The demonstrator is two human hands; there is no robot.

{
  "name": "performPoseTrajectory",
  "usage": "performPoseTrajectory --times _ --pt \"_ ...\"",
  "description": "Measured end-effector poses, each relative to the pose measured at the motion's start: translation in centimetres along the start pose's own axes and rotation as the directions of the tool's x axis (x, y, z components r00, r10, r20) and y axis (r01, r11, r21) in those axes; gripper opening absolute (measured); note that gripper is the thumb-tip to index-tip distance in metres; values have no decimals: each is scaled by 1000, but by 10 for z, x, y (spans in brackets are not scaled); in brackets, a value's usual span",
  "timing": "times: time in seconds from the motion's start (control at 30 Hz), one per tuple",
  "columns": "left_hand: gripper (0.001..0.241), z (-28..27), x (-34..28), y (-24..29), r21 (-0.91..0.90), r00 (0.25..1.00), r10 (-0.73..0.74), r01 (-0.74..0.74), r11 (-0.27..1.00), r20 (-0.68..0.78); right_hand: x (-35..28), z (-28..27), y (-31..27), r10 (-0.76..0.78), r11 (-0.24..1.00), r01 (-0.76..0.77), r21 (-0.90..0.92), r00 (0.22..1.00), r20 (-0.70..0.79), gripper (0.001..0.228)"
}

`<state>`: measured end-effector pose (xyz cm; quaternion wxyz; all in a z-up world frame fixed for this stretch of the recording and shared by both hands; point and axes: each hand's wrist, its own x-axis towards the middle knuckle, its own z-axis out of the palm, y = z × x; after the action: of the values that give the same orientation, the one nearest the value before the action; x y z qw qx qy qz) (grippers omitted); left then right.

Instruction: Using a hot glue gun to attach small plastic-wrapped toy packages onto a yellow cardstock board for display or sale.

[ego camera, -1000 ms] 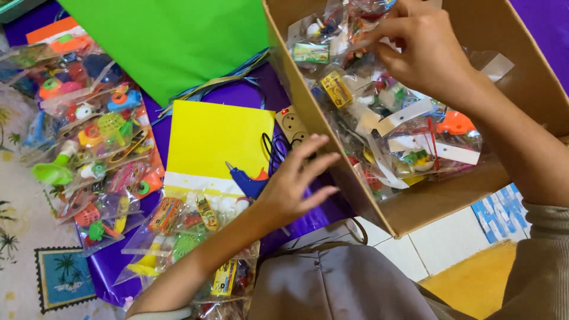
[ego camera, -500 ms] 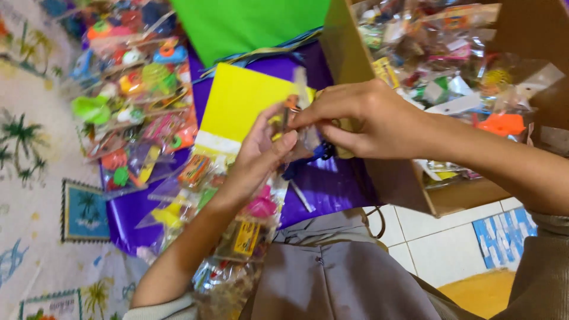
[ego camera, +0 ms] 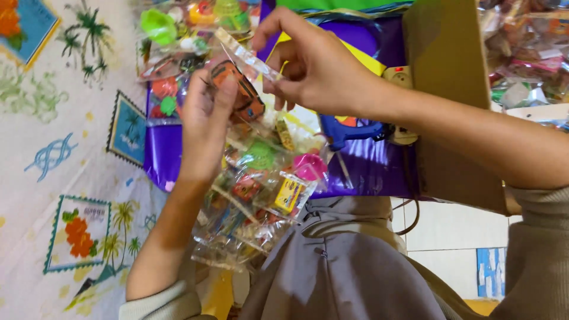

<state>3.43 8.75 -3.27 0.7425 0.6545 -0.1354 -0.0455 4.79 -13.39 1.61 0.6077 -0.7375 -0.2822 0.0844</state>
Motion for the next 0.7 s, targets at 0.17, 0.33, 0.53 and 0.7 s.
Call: performPoseTrajectory --times 0.17,0.33,0.53,0.7 --pt "28 -33 -10 -5 201 980 143 -113 973 -141 45 20 34 -153 967 158 -202 987 40 35" --pt "30 -59 -14 -14 192 966 210 -180 965 -152 71 37 46 -250 891 272 -363 962 106 28" --pt "22 -71 -11 -22 321 989 131 -102 942 -69 53 49 39 -90 960 128 -251 984 155 30" --pt "22 -62 7 -26 431 994 108 -86 898 -28 16 37 54 -50 938 23 -345 996 -68 20"
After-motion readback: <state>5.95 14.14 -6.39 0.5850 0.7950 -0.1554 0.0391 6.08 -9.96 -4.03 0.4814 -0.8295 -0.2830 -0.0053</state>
